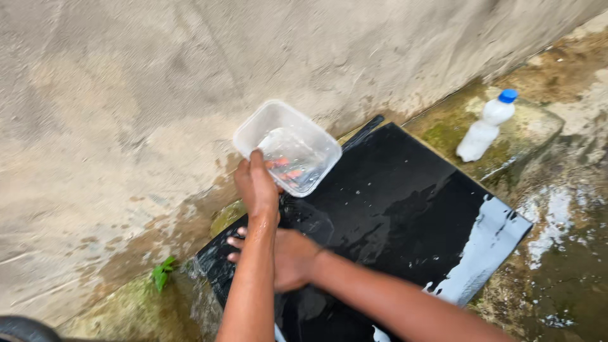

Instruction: The person cleans a mat by pouring water over it with a plastic container, rubbing the surface by hand, and flipping it over to wash both sides.

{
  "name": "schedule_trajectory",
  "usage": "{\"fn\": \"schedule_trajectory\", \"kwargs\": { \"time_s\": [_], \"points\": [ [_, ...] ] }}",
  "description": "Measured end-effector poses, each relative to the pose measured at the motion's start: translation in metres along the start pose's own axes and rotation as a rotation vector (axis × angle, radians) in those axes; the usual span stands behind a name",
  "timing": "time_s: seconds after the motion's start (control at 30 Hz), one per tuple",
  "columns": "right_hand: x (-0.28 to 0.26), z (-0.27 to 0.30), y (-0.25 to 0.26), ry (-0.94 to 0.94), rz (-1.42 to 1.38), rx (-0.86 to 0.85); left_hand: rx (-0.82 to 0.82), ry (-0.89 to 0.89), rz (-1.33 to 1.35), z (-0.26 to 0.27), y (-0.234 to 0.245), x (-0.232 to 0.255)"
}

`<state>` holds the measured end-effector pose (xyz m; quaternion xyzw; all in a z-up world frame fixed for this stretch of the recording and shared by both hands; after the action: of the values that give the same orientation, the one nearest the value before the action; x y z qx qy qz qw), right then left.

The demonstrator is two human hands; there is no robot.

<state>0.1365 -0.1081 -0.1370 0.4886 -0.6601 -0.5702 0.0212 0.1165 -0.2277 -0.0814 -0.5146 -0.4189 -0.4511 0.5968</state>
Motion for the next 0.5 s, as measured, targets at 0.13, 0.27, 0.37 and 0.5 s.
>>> {"fn": "schedule_trajectory", "kwargs": {
  "time_s": [0.13, 0.27, 0.37, 0.5],
  "points": [
    [0.133, 0.064, 0.103, -0.393, 0.406, -0.127, 0.061, -0.325, 0.003, 0.004, 0.001, 0.005],
    [0.208, 0.174, 0.216, -0.658, 0.541, 0.114, 0.023, -0.019, 0.068, 0.008, -0.005, -0.057],
    [0.222, 0.207, 0.213, -0.822, 0.649, 0.043, 0.007, -0.053, 0.007, 0.018, -0.002, -0.096],
    [0.169, 0.139, 0.163, -0.531, 0.586, 0.164, 0.014, -0.179, -0.078, 0.019, 0.000, -0.112]
  ]
}}
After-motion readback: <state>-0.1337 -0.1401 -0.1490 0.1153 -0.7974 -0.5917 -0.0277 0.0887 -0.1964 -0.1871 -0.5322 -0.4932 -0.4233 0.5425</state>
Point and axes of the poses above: each hand's wrist, its own z-axis away from the middle knuckle, its own y-axis out of the back of the hand, x = y × z, the point moved 9 cm from there along -z, towards the middle knuckle, and after that the axes turned 4 degrees about x, right-handed, at the moved point
